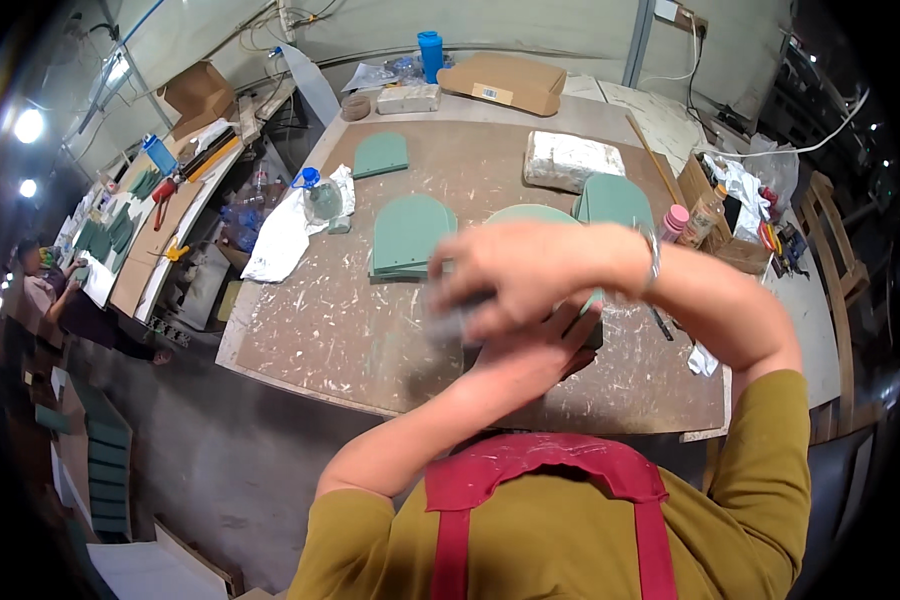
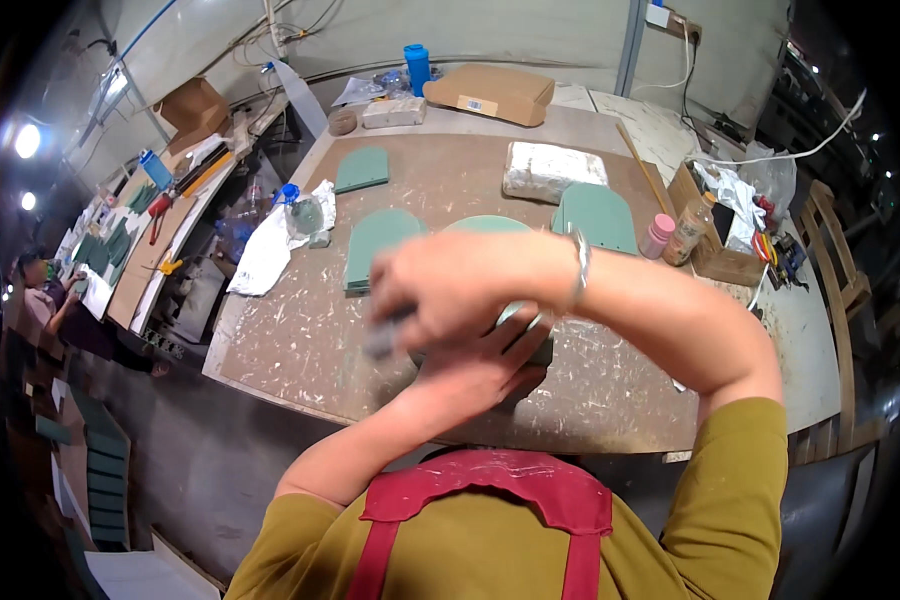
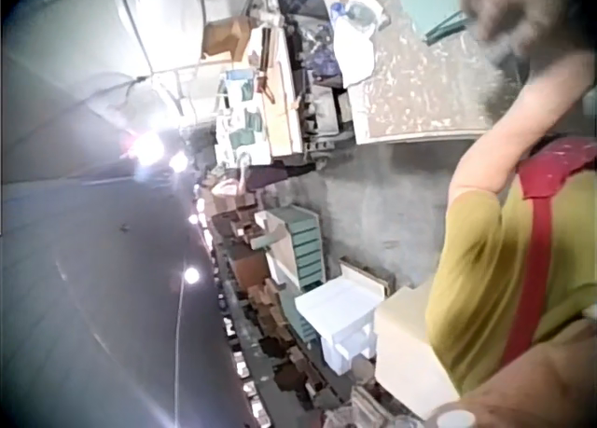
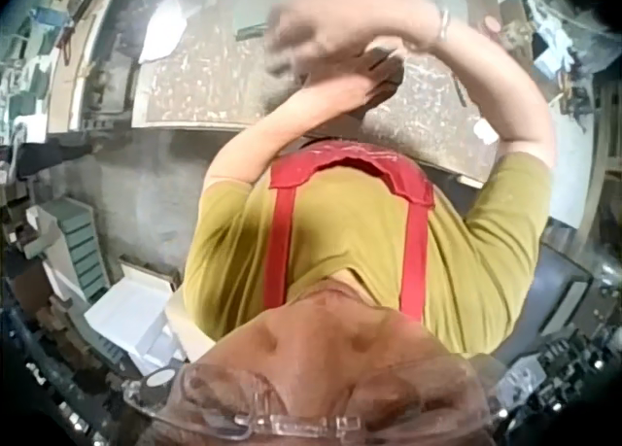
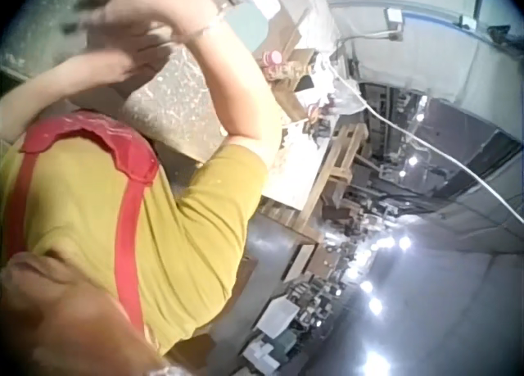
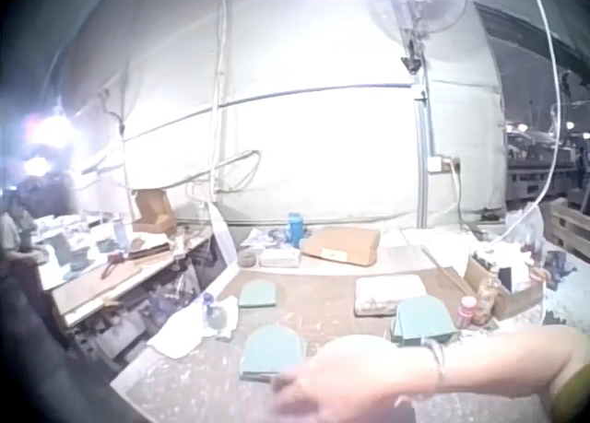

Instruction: The person sands green curved panels one by one using a sanding block, wipes them with a cloth, and then stacks them on top of each other.

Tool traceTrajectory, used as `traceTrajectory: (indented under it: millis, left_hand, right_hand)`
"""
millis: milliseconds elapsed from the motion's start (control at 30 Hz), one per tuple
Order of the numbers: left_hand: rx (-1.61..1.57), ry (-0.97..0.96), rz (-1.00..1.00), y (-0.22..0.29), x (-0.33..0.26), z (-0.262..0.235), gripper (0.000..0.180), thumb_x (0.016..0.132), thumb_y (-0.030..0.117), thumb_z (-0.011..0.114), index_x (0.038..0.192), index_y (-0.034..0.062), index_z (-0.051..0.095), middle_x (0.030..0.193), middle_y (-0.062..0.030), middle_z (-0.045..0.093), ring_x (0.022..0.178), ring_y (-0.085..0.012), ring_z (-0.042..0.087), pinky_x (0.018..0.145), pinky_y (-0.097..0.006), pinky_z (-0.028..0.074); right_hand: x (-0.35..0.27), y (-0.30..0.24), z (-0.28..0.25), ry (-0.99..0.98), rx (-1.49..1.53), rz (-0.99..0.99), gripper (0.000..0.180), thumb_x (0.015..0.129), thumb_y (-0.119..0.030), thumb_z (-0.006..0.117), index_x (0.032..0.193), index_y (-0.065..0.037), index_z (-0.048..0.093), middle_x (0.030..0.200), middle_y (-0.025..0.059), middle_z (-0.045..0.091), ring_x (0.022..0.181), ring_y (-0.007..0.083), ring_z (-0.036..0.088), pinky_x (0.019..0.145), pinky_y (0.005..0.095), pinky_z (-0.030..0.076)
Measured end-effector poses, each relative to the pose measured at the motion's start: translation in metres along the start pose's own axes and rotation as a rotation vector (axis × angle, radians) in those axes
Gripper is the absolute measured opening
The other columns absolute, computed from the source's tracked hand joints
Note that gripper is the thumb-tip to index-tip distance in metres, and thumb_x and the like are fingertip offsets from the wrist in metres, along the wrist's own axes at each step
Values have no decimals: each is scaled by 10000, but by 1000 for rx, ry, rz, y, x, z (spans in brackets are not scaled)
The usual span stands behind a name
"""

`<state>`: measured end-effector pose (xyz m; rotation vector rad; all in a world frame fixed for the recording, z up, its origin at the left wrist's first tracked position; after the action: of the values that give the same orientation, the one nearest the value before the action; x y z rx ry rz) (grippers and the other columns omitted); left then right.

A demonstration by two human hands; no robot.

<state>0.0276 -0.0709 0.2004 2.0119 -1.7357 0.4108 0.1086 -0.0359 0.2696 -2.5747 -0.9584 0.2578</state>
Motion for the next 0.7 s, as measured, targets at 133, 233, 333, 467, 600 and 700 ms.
traceTrajectory:
  millis: [133,233,333,467,600,700]
  left_hand:
    - [33,124,60,3,3,-16,507,877,376,665,1313,125,592,1375,-94,559,1249,-326,528,1042,-479,429]
    - [18,127,65,4,2,-17,510,863,370,676,1299,115,601,1369,-97,563,1238,-323,535,1037,-484,430]
    - [13,121,70,4,2,-12,539,837,370,701,1310,132,600,1350,-82,587,1212,-322,554,1017,-462,446]
    - [55,102,65,7,7,-19,510,865,350,695,1311,119,604,1349,-73,596,1190,-327,590,1002,-455,462]
    - [-219,211,-122,-26,-16,-57,498,870,257,707,1319,71,601,1344,-133,600,1196,-361,585,1011,-452,463]
    - [-105,306,-299,-71,-44,-75,534,909,250,679,1380,34,551,1386,-172,570,1254,-338,559,1050,-410,435]
  right_hand:
    - [-7,78,-24,150,-169,235,406,830,-368,687,1167,-146,731,1179,155,651,1046,352,641,898,433,522]
    - [-10,94,-50,197,-485,392,374,822,-338,696,1142,-150,739,1178,136,653,1061,343,639,906,429,521]
    - [3,58,-26,118,-261,282,381,821,-322,714,1148,-127,728,1202,122,646,1086,345,630,932,417,513]
    - [-40,141,-56,284,-829,478,379,851,-329,665,1157,-110,710,1093,207,639,999,368,621,910,446,499]
    - [-113,161,-84,572,-50,688,475,891,-370,657,1259,-69,659,1119,173,669,1039,234,613,842,342,501]
    - [-187,173,-29,892,730,625,635,960,-463,613,1350,33,549,1136,83,632,1010,117,563,812,261,474]
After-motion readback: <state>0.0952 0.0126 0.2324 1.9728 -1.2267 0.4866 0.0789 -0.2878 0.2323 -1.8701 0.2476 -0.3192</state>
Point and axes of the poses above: each hand's wrist, its own x-axis towards the middle knuckle, its own z-axis out of the palm, y = z × x, the point moved 10 cm from there along x, towards the middle knuckle
